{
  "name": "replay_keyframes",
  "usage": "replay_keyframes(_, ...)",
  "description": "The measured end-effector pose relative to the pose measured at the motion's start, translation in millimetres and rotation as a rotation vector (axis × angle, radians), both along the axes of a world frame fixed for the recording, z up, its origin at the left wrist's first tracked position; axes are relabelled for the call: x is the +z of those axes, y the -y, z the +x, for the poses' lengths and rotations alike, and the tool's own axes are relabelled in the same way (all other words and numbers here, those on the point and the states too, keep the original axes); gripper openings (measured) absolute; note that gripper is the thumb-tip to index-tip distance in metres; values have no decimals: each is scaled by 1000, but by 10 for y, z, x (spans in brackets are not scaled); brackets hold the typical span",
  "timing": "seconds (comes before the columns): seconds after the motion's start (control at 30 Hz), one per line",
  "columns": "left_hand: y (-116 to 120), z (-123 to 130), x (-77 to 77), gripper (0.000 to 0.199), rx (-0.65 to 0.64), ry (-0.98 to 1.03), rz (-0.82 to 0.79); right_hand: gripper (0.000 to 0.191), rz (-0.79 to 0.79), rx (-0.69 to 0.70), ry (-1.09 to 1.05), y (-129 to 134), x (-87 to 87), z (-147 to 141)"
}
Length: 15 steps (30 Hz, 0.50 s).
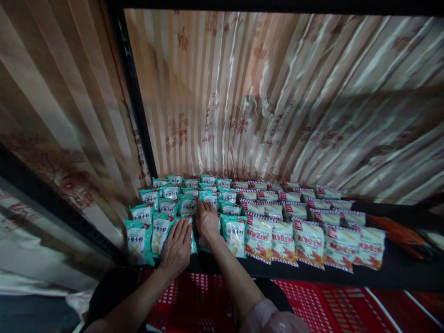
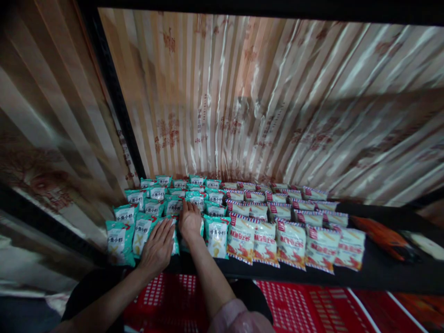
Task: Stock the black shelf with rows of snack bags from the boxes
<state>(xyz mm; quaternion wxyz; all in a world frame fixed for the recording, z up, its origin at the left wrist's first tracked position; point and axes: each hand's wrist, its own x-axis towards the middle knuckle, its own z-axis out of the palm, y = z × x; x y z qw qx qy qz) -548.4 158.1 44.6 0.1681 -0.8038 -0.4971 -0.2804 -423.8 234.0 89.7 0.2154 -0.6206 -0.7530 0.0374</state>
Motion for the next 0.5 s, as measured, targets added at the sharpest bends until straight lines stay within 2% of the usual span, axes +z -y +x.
replay_keyframes(0.17,-9,-44,37,42,-41,9,10,43,17,23,-16,20,-2,-31)
replay_keyframes(0.27,-114,-55,182,43,-27,21,11,44,22,36,-23,33,-18,-29)
replay_keyframes(0.4,-523,8,495,38,23,75,-2,43,24,45,-25,23,-48,-40)
replay_keyframes(0.5,-975,98,686,31,96,63,-161,42,28,49,-34,12,-64,-55)
